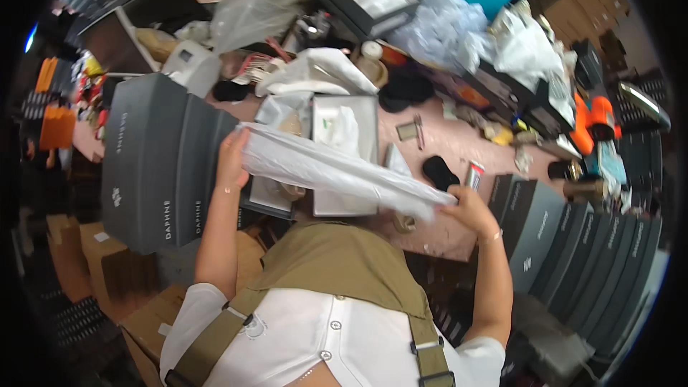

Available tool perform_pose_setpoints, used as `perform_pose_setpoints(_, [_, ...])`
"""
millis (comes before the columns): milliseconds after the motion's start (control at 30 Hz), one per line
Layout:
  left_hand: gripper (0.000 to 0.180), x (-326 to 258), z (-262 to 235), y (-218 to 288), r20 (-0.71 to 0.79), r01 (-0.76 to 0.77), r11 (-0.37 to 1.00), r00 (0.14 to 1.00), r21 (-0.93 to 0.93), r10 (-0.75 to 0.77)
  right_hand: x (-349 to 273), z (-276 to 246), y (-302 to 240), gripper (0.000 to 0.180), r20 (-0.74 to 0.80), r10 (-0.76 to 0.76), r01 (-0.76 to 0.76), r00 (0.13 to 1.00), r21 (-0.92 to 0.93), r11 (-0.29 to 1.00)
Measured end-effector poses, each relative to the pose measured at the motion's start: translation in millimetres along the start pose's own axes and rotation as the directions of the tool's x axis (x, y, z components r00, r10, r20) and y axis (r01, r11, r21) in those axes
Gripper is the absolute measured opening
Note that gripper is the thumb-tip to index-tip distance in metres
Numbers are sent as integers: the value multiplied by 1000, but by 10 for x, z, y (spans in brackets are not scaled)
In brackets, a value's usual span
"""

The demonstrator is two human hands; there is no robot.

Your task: Cleaning and packing high-heeled shoes into boxes with tissue paper.

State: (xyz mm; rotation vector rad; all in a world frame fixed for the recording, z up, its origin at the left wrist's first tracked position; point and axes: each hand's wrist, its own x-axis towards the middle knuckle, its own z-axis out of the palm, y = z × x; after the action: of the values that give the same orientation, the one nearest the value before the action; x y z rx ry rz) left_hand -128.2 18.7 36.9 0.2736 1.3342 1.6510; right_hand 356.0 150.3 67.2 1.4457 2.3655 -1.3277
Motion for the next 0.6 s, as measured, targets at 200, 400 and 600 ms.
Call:
perform_pose_setpoints(200, [23,82,-66,-227,40,-15,999,999,40,13,247,-213,-743,56,-299,-217,192,929,-112,975])
perform_pose_setpoints(400, [27,28,-16,-52,188,22,998,982,56,-32,1486,772,-1394,45,90,-474,444,876,237,864])
perform_pose_setpoints(600, [18,8,-297,21,67,-39,985,997,169,28,1586,958,-1495,33,347,-385,210,855,447,869])
